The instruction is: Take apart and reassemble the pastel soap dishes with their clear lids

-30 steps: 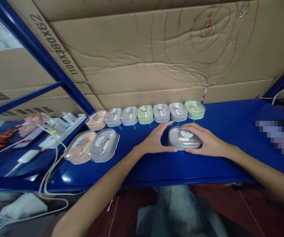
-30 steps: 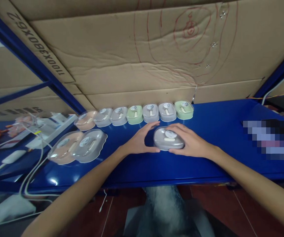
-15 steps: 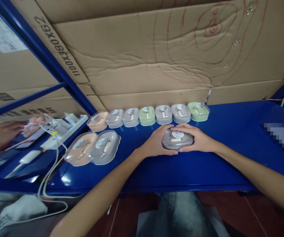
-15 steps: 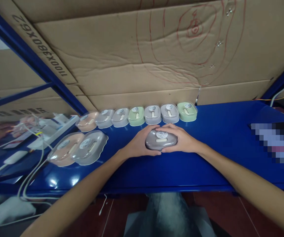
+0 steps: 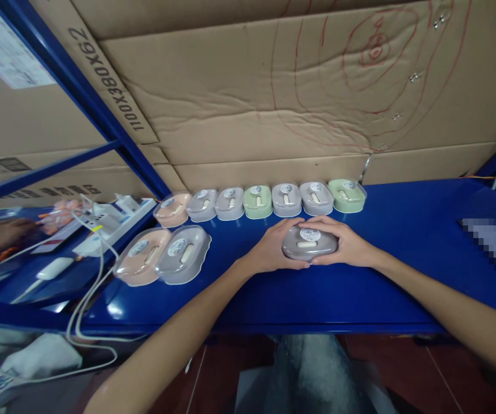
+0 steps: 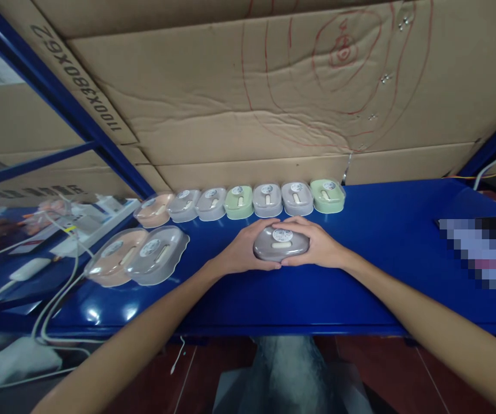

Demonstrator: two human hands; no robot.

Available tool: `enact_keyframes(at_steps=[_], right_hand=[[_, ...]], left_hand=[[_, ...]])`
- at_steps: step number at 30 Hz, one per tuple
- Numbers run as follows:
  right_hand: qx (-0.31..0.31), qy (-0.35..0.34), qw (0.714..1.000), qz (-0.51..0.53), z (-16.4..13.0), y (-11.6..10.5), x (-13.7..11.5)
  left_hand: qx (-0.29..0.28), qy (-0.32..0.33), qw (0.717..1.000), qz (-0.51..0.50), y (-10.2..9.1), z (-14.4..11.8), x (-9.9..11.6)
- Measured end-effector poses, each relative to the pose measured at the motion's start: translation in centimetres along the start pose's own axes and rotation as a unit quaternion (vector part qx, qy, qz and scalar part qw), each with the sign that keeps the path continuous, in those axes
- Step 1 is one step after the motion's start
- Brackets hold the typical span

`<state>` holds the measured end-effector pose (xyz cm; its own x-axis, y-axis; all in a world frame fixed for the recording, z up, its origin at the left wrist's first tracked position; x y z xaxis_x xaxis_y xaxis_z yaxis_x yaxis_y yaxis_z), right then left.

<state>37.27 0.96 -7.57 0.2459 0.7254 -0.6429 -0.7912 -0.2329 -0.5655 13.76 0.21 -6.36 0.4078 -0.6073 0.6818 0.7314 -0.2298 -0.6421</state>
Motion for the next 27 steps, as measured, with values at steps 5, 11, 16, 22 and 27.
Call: enact_keyframes(at_steps=[5,11,16,22,27], right_hand=[[0.008,0.0,1.0,0.012,0.0,0.0,0.1],[0.005,0.02,0.999,0.028,0.2,-0.3,-0.1],[0.017,0.068,0.995,0.078,0.2,-0.6,0.0],[0.054,0.173,0.958,0.221,-0.1,-1.4,0.0],[0.156,0.192,0.957,0.152,-1.5,-5.5,-0.3]], left_hand=[[0.0,0.005,1.0,0.0,0.0,0.0,0.3],[-0.002,-0.023,1.0,-0.002,-0.1,-0.1,0.4],[0.005,-0.026,0.999,-0.034,-0.2,-0.2,0.5],[-0.001,-0.048,0.999,-0.025,0.0,-0.3,-0.1],[-0.024,-0.037,0.999,0.031,0.1,-0.2,-0.3]])
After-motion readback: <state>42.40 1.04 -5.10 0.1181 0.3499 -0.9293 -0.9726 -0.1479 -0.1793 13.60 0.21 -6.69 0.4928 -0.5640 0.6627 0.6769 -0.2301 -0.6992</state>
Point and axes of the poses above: each hand's wrist, its own z-axis towards the middle knuckle, its own y-axis out of the palm, x = y × z, the point moved 3 cm from there along z, towards the middle knuckle, and after that the axes turned 4 degrees about x, right-handed, at the moved point
